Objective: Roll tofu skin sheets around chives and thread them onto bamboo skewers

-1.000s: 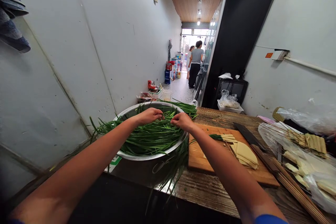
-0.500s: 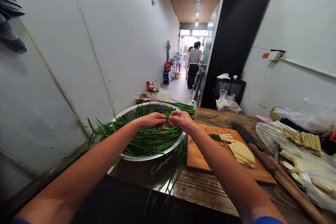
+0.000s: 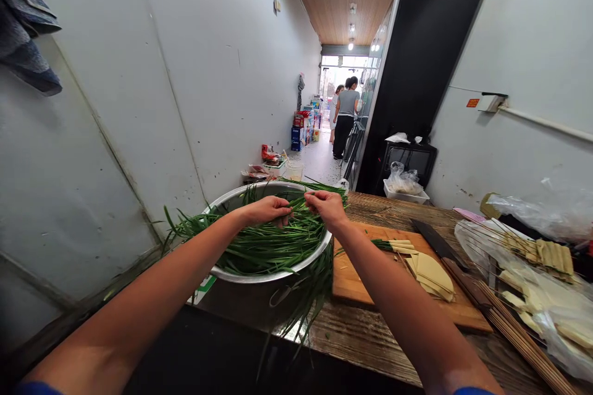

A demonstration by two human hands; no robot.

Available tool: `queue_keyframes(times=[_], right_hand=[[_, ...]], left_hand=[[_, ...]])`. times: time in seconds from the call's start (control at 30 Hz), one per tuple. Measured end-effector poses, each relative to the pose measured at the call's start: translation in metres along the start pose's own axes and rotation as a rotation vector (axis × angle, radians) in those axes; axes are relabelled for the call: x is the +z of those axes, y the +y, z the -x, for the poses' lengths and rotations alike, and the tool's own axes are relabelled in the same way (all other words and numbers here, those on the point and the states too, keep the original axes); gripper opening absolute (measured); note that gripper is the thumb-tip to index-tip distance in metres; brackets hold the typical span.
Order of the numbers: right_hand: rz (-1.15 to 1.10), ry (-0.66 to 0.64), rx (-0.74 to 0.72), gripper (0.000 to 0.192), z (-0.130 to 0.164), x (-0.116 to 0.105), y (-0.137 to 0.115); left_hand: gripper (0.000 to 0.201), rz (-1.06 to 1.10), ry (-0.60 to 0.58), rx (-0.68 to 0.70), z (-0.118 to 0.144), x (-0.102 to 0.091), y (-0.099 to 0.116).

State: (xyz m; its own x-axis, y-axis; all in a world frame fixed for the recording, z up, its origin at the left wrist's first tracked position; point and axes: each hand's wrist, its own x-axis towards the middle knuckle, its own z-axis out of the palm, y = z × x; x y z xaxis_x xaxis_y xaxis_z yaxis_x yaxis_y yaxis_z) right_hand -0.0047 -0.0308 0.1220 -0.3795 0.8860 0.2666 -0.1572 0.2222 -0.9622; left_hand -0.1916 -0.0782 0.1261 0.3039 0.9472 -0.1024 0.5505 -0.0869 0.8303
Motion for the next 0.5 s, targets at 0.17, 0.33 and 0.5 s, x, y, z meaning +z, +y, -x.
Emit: queue_keyframes(times=[0.17,0.33,0.5], right_hand=[[0.158,0.119,-0.170,0.030,-0.011,-0.018,-0.029],[0.232,-0.016,-0.205,0.029,-0.007,-0.008,-0.054],[0.051,-0.049,-0.148,0.027,-0.002,0.008,-0.061]], left_hand=[[0.010,-0.615,0.210,-0.199,0.018,-0.025,-0.018],[0.046,-0.552,0.303,0.133,0.030,-0.030,0.012],[0.037,-0.128,0.275,0.340,0.021,-0.005,0.041]])
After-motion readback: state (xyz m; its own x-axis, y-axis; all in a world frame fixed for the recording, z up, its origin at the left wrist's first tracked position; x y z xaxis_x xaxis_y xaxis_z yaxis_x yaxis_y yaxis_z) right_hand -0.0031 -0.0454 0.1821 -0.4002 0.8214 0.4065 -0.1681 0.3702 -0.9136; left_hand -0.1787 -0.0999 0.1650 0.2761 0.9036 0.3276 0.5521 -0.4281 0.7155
